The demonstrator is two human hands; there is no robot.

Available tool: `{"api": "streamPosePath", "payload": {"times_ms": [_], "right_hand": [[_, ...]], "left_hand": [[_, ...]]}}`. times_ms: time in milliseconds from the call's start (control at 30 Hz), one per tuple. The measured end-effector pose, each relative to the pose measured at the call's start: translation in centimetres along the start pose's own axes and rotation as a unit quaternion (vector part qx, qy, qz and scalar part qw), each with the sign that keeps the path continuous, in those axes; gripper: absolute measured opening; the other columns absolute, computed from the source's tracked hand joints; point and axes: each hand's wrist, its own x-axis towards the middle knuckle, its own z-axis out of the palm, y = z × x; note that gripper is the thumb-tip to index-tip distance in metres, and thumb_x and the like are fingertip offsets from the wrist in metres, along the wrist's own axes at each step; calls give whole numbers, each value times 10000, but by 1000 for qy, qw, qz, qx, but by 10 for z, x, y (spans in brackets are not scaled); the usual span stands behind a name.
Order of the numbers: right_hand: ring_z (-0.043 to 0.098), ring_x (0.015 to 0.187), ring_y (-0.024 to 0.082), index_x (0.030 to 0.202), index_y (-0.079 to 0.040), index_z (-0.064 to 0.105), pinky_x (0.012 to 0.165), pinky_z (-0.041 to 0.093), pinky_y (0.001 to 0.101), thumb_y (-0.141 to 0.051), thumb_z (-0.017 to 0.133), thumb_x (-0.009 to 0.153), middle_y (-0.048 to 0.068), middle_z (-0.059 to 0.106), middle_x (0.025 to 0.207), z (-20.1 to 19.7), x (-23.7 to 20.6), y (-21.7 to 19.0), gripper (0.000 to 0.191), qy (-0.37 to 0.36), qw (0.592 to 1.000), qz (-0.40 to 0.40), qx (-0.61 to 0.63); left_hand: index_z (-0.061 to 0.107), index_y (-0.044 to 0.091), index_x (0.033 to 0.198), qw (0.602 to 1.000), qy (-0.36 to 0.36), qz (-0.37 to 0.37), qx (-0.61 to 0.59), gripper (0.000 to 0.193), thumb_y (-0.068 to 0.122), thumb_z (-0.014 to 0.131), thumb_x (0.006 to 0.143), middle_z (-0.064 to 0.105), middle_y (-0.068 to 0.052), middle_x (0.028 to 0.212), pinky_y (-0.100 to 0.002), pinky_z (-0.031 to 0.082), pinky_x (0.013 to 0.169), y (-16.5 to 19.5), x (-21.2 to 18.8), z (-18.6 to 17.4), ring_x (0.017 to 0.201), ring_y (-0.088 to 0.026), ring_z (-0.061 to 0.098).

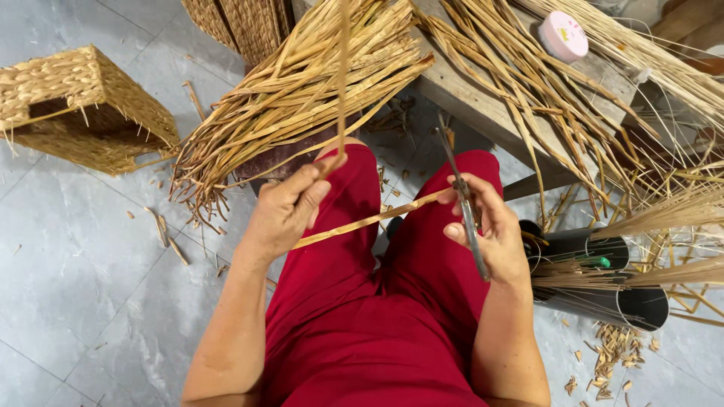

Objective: The person sits on a low stool and trims dried palm leaves with scissors, cutting strips to length and splitting them lengthwise. They pull each leaf from a pile beside them, cut off sections, and set the trimmed strips aside while offcuts fall to the floor.

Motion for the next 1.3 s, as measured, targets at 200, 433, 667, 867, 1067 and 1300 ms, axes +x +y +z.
{"api": "streamPosePath", "payload": {"times_ms": [200,433,667,867,1067,1300], "right_hand": [[602,1098,158,1430,-13,568,998,483,287,-179,851,758,112,694,1222,-12,14,-20,747,-35,999,-11,-2],[593,1073,137,1446,-12,555,969,478,262,-188,841,812,109,699,1213,-28,32,-46,717,-58,997,-44,-28],[667,1028,116,1410,-38,588,837,549,220,-120,828,803,72,708,1105,-31,30,-27,658,67,996,55,-35],[600,877,123,1367,-64,624,789,520,261,-152,910,729,46,655,957,-34,11,-2,704,95,958,109,-247],[566,897,132,1319,-69,629,811,506,273,-149,931,617,-6,653,1015,-37,-14,-13,769,-18,955,88,-281],[629,1108,143,1412,-63,556,997,477,299,-138,908,646,28,705,1206,-30,-13,-12,847,-31,978,21,-206]], "left_hand": [[616,120,1345,974,-15,215,69,254,171,585,1098,711,-75,1278,-331,607,784,14,-1,-1,915,-241,745],[688,221,1327,983,-67,53,161,326,217,638,1005,764,-79,1021,-348,559,610,19,-4,-1,632,-260,670],[688,203,1336,992,-47,11,114,315,195,609,1031,769,-45,911,-273,502,548,5,-7,-4,536,-133,559],[648,112,1380,995,12,-61,-78,353,226,542,1063,729,52,984,-202,414,471,-17,-4,-2,513,-26,472],[651,62,1375,992,57,-61,-98,362,250,521,1093,699,25,934,-193,378,459,-21,-2,1,494,-21,438],[647,56,1356,992,46,-68,-94,371,260,517,1074,723,34,1002,-191,381,451,-13,-3,4,483,-20,438]]}}
